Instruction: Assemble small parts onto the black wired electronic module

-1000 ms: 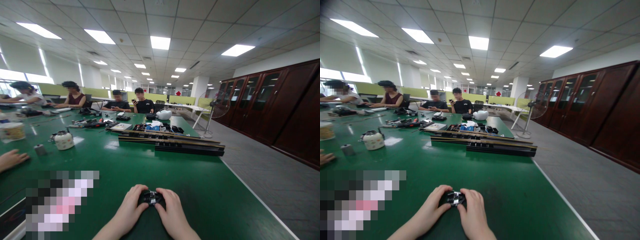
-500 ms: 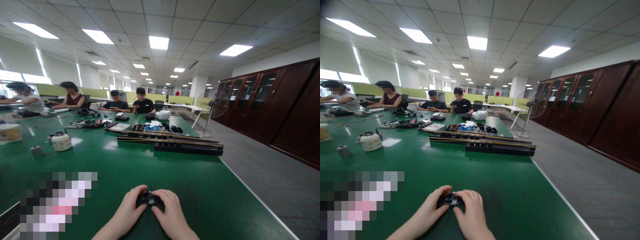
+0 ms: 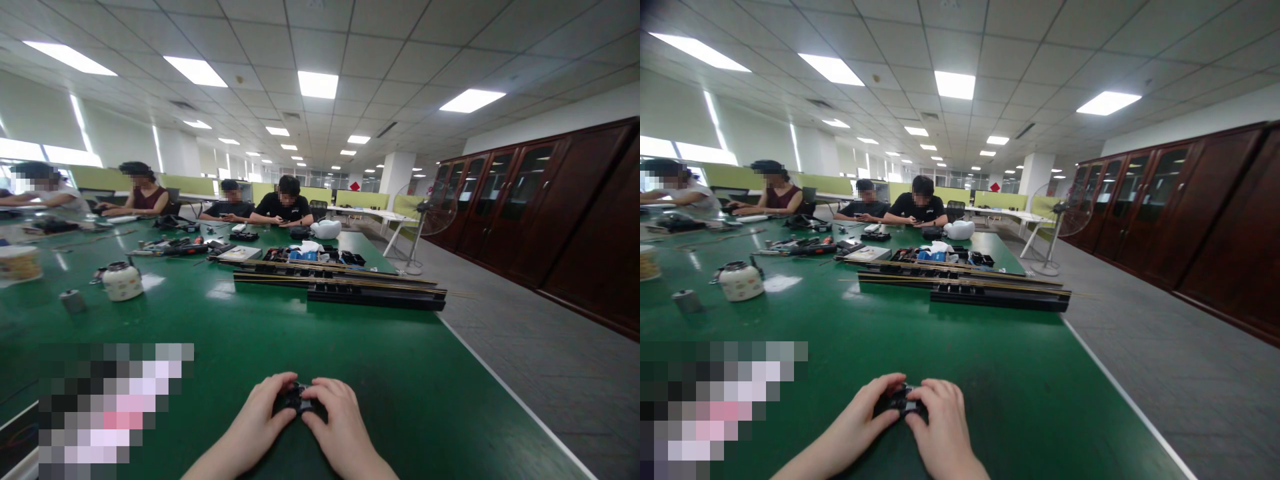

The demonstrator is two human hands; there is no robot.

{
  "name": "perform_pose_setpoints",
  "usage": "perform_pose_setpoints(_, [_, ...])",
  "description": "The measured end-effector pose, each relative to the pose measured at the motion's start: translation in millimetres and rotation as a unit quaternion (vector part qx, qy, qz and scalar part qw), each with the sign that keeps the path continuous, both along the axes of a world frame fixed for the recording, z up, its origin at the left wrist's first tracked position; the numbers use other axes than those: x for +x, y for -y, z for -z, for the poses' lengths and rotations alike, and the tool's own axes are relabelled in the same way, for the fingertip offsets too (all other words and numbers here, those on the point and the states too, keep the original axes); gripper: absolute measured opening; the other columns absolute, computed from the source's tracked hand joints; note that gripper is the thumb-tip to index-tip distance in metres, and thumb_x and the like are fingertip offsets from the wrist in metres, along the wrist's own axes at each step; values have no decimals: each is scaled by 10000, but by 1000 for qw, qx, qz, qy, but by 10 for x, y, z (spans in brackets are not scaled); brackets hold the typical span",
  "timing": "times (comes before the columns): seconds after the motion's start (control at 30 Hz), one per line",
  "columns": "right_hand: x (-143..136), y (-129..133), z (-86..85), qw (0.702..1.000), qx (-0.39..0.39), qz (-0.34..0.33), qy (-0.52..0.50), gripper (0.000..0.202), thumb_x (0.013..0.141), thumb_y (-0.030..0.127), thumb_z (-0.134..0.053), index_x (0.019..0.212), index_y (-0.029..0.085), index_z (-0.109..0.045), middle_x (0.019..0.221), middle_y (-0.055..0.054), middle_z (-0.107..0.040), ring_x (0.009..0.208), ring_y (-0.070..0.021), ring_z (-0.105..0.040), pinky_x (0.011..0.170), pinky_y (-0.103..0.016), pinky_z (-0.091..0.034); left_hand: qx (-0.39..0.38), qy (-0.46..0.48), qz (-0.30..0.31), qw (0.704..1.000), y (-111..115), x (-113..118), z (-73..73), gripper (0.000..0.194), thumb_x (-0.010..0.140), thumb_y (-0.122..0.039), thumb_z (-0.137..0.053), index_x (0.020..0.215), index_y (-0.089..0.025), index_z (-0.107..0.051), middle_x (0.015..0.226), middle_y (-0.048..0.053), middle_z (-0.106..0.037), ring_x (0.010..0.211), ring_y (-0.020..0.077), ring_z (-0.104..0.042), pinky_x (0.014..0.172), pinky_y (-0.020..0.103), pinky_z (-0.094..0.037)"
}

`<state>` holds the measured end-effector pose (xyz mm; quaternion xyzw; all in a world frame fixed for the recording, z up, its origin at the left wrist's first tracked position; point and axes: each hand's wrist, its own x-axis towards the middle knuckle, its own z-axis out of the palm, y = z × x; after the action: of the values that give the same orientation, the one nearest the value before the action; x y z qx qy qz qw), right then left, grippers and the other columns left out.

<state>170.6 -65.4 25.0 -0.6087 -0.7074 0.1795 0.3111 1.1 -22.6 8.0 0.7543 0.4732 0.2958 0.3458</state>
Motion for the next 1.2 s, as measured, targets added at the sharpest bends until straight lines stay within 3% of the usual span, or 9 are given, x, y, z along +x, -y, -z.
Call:
perform_pose_setpoints(0.13, [2, -9, 19, 1000, 3, -2, 6, 238, 694, 208, -595, 907, 307, -637, 1054, -1, -612, 1058, -202, -498, 928, -359, -307, 27, -7, 8, 1000, -13, 2, 21, 508, 619, -169, -583, 1118, -209, -501, 1097, 73, -582, 1025, 214, -508, 932, 387, -364])
perform_pose_setpoints(0.27, [1, -9, 25, 1000, 11, 0, 1, 232, 690, 209, -598, 903, 295, -632, 1034, -3, -619, 1041, -202, -508, 923, -357, -314, 49, -8, 16, 999, -17, 5, 8, 415, 652, -168, -553, 1065, -201, -527, 1098, 80, -570, 1043, 210, -496, 936, 376, -365])
perform_pose_setpoints(0.43, [-1, -1, 3, 1000, 13, -3, -4, 216, 693, 200, -593, 888, 285, -628, 1013, 0, -622, 1031, -199, -511, 921, -349, -313, 44, -11, 17, 999, -17, 11, -15, 373, 671, -183, -547, 1043, -196, -537, 1083, 81, -575, 1030, 207, -504, 932, 374, -372])
perform_pose_setpoints(0.57, [-4, 4, -13, 1000, 9, -2, -3, 214, 694, 199, -595, 890, 280, -626, 1014, 4, -622, 1036, -188, -507, 929, -335, -303, 42, -15, 8, 999, -17, 11, -15, 454, 656, -174, -558, 1105, -202, -502, 1108, 81, -570, 1045, 214, -496, 940, 389, -366])
perform_pose_setpoints(0.83, [-6, 18, -61, 1000, 10, -10, -2, 204, 706, 184, -574, 883, 272, -623, 1002, 1, -623, 1023, -196, -511, 921, -351, -314, 48, -23, 8, 999, 16, 11, -61, 338, 673, -185, -547, 1009, -217, -536, 1047, 64, -592, 996, 209, -517, 901, 373, -390])
perform_pose_setpoints(1.2, [-16, -5, -12, 1000, 11, -11, 1, 213, 683, 184, -601, 879, 261, -625, 1001, -1, -629, 1020, -197, -514, 922, -350, -314, 55, -10, 14, 998, 26, -6, -50, 344, 687, -165, -524, 1027, -221, -532, 1073, 66, -587, 1011, 204, -508, 911, 368, -378])
